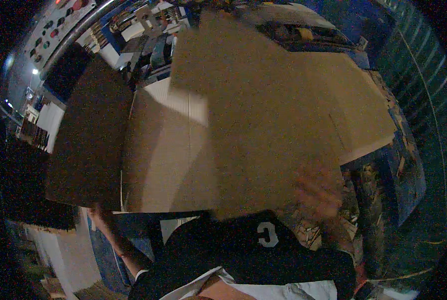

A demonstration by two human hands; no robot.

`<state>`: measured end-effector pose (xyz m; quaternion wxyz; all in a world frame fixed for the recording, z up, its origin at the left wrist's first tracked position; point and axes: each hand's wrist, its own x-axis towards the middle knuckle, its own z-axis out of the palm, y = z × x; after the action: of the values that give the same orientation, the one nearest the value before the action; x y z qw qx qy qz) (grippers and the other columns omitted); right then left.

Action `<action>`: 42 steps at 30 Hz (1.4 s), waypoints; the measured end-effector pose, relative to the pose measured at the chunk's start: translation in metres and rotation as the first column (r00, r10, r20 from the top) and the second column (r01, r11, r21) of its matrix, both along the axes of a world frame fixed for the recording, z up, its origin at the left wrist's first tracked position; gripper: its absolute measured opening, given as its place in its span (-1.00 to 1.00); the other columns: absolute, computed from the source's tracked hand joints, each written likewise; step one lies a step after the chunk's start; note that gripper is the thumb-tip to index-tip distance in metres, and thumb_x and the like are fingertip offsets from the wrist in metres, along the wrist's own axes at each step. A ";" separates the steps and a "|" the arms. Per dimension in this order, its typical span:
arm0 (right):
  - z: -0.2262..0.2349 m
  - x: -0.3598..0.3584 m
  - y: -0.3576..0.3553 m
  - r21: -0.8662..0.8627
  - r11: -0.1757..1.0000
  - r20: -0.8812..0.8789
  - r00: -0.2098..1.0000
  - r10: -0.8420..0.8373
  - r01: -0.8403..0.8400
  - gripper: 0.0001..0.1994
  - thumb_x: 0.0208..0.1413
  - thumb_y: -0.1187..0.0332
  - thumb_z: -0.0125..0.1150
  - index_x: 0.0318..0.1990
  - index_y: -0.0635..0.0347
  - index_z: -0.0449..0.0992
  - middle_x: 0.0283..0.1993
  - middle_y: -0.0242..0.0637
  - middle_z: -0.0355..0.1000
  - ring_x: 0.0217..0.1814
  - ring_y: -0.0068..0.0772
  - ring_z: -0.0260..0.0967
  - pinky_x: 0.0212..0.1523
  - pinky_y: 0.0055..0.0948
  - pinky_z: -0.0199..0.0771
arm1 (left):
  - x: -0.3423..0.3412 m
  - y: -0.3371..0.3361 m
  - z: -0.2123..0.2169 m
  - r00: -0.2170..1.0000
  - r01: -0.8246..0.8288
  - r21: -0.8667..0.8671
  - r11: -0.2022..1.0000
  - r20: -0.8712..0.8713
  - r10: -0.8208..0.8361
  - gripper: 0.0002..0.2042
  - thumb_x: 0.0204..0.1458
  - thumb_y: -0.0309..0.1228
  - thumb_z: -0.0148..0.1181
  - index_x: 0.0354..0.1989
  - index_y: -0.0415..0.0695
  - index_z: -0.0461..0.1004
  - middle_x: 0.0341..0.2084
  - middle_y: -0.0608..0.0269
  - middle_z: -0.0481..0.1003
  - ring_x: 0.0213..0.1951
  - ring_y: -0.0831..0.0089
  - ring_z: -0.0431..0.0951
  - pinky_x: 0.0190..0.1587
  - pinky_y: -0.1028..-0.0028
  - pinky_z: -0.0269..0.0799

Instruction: The person repeatedly picks up flat cardboard sheets, folds them into box shapes, and places them into a machine. The person continues this repetitive folding and feeding process throughout the clip.

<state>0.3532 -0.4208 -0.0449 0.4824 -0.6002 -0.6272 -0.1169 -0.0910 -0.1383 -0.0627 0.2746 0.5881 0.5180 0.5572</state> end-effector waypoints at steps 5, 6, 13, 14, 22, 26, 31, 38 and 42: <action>-0.022 -0.009 0.033 -0.435 0.891 0.362 0.882 0.303 -0.127 -0.71 -0.16 0.41 0.20 -0.18 -0.07 0.53 -0.01 -0.35 0.43 0.06 -0.18 0.36 0.02 -0.21 0.35 | 0.073 -0.039 -0.002 0.632 0.530 0.000 0.848 -0.666 -0.396 -0.68 -0.16 -0.63 0.08 -0.18 -0.08 0.53 0.04 0.04 0.36 0.14 0.15 0.29 0.19 0.28 0.12; -0.022 -0.007 0.037 -0.438 0.890 0.358 0.883 0.303 -0.128 -0.70 -0.16 0.39 0.21 -0.17 -0.07 0.52 0.00 -0.36 0.43 0.08 -0.19 0.34 0.03 -0.20 0.33 | 0.079 -0.040 0.002 0.465 0.589 -0.020 0.808 -0.809 -0.359 -0.62 -0.21 -0.61 0.10 -0.14 -0.02 0.52 0.02 0.07 0.37 0.13 0.10 0.28 0.19 0.23 0.12; -0.033 0.033 0.066 -0.525 0.841 0.388 0.843 0.374 -0.131 -0.60 -0.11 0.31 0.22 -0.02 -0.04 0.44 0.14 -0.33 0.29 0.21 -0.20 0.19 0.13 -0.17 0.21 | 0.093 -0.016 0.009 0.381 0.632 -0.008 0.775 -0.867 -0.321 -0.44 -0.29 -0.58 0.15 0.04 0.04 0.39 0.11 0.10 0.28 0.17 0.10 0.22 0.21 0.13 0.06; -0.035 0.041 0.076 -0.547 0.831 0.389 0.848 0.361 -0.103 -0.59 -0.10 0.29 0.21 0.00 -0.04 0.42 0.17 -0.32 0.26 0.23 -0.20 0.16 0.14 -0.16 0.19 | 0.095 -0.006 0.007 0.388 0.639 0.007 0.769 -0.866 -0.314 -0.43 -0.29 -0.59 0.15 0.05 0.03 0.38 0.11 0.10 0.27 0.17 0.09 0.21 0.21 0.12 0.06; -0.014 0.117 0.190 -0.700 0.703 0.414 0.875 0.249 0.131 -0.38 -0.05 -0.09 0.06 0.17 -0.04 0.26 0.29 -0.31 0.07 0.31 -0.20 -0.01 0.22 -0.18 0.06 | 0.149 0.111 -0.004 0.481 0.674 0.159 0.722 -0.835 -0.266 -0.36 -0.29 -0.60 0.21 0.11 -0.01 0.30 0.06 -0.04 0.29 0.11 0.05 0.26 0.16 0.22 0.15; -0.027 0.146 0.247 -0.588 0.765 0.508 0.856 0.095 0.264 -0.35 -0.06 -0.17 0.05 0.17 -0.06 0.26 0.29 -0.29 0.06 0.32 -0.17 -0.05 0.23 -0.17 0.05 | 0.172 0.164 -0.017 0.518 0.602 0.191 0.775 -0.832 -0.198 -0.41 -0.22 -0.53 0.21 0.12 -0.04 0.29 0.05 -0.05 0.30 0.10 0.06 0.27 0.14 0.21 0.18; -0.058 0.170 0.298 -0.358 0.865 0.447 0.878 -0.171 0.351 -0.38 -0.04 -0.15 0.05 0.13 -0.01 0.28 0.20 -0.23 0.16 0.24 -0.01 0.07 0.14 -0.12 0.17 | 0.166 0.166 -0.015 0.490 0.516 0.361 0.777 -0.868 0.078 -0.42 -0.13 -0.39 0.16 0.16 -0.13 0.20 0.14 0.07 0.21 0.14 0.07 0.21 0.20 0.20 0.07; -0.060 0.196 0.360 -0.551 0.796 0.274 0.955 -0.112 0.251 -0.49 0.10 -0.05 -0.03 0.12 0.01 0.31 -0.03 -0.09 0.39 -0.02 -0.06 0.33 0.01 -0.30 0.28 | 0.142 0.001 -0.011 0.536 0.772 -0.136 0.621 -0.384 -0.751 -0.47 -0.08 -0.23 0.17 0.11 -0.04 0.26 0.18 0.13 0.16 0.23 0.10 0.09 0.23 0.17 0.00; -0.069 0.236 0.388 -0.539 0.778 0.427 0.901 -0.079 0.323 -0.48 0.09 -0.10 -0.08 -0.05 0.14 0.46 -0.12 0.07 0.40 -0.08 0.13 0.33 -0.06 -0.17 0.30 | 0.137 -0.045 -0.031 0.359 0.745 -0.025 0.667 -0.827 -0.432 -0.51 -0.07 -0.11 0.14 0.07 0.04 0.32 0.17 0.15 0.18 0.22 0.17 0.12 0.21 0.08 0.00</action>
<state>0.5893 -0.0327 -0.1142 0.1214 -0.7514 -0.6437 -0.0794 0.0463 -0.1835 -0.0942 0.0945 0.9528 0.2193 0.1875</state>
